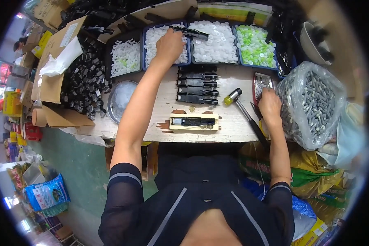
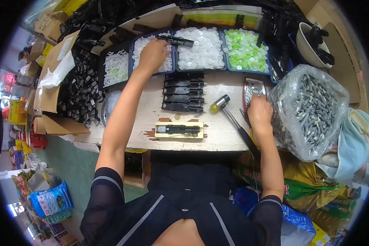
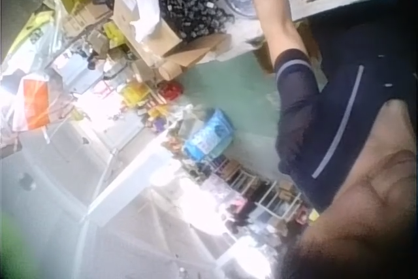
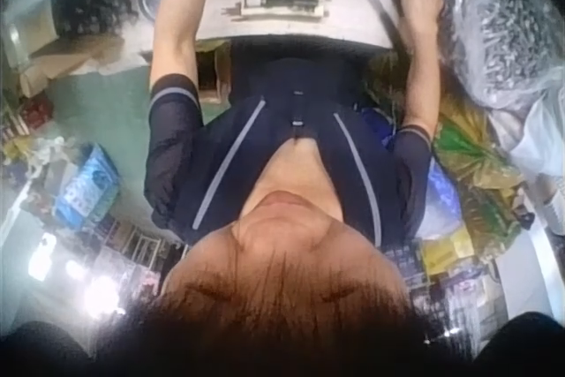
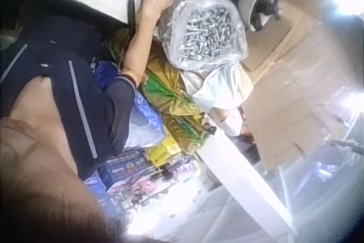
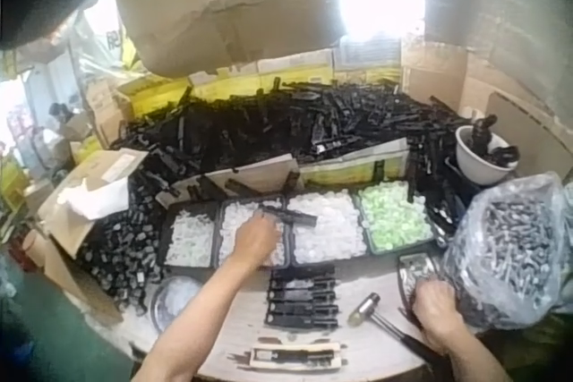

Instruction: The person assembles small hardware components by hand at a workbench, fitting internal components and metal pins into plastic housings using an assembly jig, then tapping them into place with a rubber mallet.

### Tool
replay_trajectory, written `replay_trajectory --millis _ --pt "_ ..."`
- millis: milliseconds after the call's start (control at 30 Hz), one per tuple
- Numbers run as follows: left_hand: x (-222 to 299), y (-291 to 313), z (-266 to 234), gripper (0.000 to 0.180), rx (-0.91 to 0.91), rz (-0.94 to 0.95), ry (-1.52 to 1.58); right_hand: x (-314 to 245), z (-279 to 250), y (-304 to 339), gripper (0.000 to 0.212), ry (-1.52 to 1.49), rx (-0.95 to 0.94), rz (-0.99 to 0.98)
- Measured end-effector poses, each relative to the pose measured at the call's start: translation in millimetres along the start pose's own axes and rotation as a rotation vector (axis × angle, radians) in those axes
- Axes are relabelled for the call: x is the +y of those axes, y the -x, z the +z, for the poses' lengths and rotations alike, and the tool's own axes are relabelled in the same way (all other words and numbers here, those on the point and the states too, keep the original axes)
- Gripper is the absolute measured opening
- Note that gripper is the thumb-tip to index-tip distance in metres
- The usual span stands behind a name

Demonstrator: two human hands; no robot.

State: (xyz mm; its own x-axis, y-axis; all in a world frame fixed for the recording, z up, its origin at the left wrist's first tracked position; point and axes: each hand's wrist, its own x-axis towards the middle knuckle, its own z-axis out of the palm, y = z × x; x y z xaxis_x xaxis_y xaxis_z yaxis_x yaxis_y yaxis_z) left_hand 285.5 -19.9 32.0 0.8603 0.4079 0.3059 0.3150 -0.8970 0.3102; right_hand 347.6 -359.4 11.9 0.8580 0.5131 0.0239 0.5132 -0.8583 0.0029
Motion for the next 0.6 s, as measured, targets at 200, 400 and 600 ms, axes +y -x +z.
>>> replay_trajectory --millis 200,400,600 --pt "-6 -3 -8 0.020 0.028 -0.042 0.004 1 6 -6 0.014 -0.014 0.031 0.012" --pt "-21 -2 -23 0.018 0.036 -0.313 0.664 4 3 -6 0.012 -0.084 0.088 0.003" --pt "-32 31 -41 0.020 0.062 -0.413 1.363 1 -7 1 0.018 -0.350 0.364 -0.135"
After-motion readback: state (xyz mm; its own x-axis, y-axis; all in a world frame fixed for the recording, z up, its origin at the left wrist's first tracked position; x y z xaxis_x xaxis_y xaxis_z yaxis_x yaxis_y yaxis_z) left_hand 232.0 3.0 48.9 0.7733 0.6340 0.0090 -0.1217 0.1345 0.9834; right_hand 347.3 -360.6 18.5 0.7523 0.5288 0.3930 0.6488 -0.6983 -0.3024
